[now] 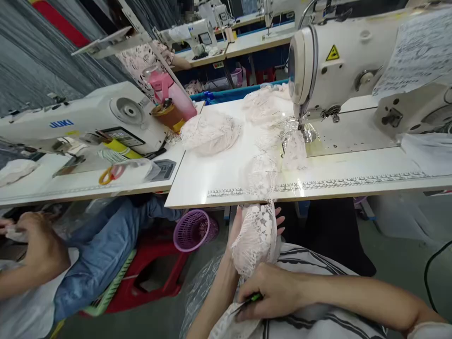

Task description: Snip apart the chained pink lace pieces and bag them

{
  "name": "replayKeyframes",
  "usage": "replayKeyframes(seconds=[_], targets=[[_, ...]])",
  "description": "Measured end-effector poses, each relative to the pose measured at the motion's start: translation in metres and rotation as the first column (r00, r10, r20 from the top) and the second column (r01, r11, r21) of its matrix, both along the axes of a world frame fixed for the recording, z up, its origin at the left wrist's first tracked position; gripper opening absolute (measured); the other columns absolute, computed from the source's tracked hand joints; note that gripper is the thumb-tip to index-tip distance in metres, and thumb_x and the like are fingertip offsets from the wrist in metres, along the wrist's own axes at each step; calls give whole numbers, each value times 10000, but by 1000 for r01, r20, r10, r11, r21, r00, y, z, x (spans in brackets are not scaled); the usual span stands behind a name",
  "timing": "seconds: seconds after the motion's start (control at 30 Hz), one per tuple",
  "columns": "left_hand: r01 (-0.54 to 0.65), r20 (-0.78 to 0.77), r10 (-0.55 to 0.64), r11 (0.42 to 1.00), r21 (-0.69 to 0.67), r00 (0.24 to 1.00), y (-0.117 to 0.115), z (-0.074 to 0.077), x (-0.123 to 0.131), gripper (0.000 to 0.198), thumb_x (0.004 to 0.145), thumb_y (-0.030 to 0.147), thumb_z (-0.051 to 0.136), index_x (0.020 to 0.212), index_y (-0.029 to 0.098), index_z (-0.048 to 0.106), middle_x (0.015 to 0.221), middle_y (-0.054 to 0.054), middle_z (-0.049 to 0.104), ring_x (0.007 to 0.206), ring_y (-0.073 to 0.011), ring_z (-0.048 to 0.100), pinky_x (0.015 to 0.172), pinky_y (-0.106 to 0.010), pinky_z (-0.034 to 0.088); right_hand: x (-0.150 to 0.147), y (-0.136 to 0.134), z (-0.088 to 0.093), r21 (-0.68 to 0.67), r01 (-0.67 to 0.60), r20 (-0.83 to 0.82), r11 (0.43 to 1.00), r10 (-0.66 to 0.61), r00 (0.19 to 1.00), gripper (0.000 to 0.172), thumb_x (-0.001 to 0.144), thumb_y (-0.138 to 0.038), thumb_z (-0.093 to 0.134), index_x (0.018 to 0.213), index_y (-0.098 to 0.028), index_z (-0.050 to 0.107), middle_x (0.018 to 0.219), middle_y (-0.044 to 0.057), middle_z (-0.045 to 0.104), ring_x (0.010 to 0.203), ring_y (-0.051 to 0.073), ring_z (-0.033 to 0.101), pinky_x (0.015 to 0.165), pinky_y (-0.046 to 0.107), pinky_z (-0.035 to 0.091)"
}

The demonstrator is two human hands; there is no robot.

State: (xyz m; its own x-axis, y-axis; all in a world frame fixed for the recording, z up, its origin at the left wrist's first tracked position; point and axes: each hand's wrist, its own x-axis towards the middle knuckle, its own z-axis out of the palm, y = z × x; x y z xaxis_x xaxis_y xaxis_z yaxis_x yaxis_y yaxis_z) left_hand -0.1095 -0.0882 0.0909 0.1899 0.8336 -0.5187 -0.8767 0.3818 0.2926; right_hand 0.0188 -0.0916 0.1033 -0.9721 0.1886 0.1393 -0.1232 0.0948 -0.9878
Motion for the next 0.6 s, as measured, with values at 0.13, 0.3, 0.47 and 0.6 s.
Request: replayKeyframes(seconds=[0.13,0.3,0.47,0.6], targets=[[29,24,-33,990,136,999,29,16,12,729,868,649,420,1352,106,460,1334,-158,542,1289,-316,450,1116,-458,320,-11,-21,-27,-418,-146,24,897,171,985,425,796,-493,688,664,-118,536,577,-73,361,542,48,322,488,160,277],[109,46,-117,983,151,992,33,23,18,611,877,539,518,1260,63,537,1272,-157,591,1267,-282,481,1120,-407,334,-10,-19,-23,-462,-122,98,878,187,977,474,763,-555,700,668,-130,513,619,-58,402,577,64,352,519,181,294],[52,0,-52,998,-44,999,15,-1,1,303,851,330,614,1047,99,626,1120,-132,667,1193,-281,549,1073,-429,379,32,10,24,-224,57,22,973,-54,998,229,888,-303,622,731,-152,551,636,-48,450,571,70,386,541,196,308],[-108,-44,102,977,-183,994,-15,-29,-21,190,860,262,596,717,140,573,1098,-106,674,1142,-236,587,1055,-395,399,83,31,52,-73,240,-32,968,-243,970,148,907,-212,587,762,-180,585,620,-29,459,548,87,393,535,233,304]])
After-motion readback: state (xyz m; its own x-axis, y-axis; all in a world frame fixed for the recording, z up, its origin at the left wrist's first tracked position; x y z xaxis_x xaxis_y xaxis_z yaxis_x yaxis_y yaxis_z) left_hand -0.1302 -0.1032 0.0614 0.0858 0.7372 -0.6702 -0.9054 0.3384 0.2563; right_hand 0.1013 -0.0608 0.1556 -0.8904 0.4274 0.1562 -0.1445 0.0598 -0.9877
